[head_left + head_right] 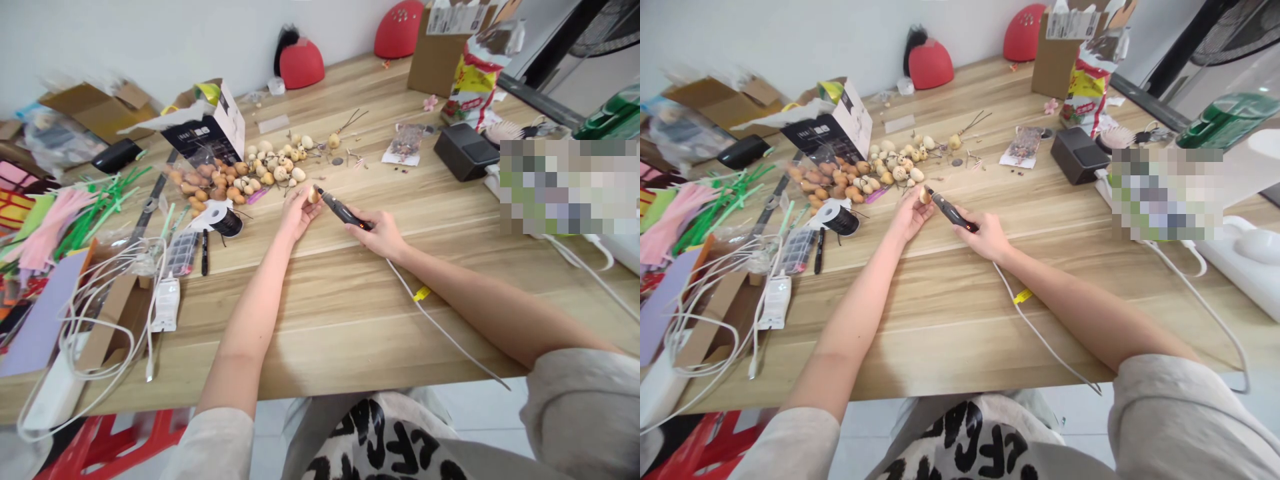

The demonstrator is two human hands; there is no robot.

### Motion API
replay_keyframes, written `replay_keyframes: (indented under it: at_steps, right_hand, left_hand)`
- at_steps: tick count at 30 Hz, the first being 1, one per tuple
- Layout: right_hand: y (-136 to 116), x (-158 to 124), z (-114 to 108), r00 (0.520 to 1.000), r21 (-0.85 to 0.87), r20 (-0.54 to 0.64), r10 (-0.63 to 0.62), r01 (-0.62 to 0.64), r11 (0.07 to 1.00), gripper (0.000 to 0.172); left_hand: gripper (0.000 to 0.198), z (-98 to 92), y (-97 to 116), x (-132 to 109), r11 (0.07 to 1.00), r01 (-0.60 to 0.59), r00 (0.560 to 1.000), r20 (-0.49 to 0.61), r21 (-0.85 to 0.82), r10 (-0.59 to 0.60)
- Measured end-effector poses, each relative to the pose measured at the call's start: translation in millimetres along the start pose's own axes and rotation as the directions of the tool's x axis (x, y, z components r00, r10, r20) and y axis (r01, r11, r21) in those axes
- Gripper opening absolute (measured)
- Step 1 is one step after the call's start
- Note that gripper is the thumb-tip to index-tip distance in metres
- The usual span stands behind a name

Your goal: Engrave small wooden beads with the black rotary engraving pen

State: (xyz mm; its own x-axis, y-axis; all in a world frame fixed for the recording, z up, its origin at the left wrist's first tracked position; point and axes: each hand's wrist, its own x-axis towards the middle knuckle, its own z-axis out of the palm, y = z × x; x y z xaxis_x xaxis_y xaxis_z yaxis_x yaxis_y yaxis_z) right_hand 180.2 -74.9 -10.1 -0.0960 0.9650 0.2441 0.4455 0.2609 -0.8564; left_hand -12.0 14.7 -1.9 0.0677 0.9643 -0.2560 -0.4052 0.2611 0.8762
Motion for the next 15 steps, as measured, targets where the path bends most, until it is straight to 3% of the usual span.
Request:
replay_keyframes:
  at_steps: [15]
  right_hand:
    - [-0.5,-0.4,0.0,0.999,-0.025,-0.004,-0.054,0.054,0.998,0.047]
  left_hand:
    - [0.019,0.6,0.1,0.2,1.000,-0.008,1.000,-0.015,0.011,0.008]
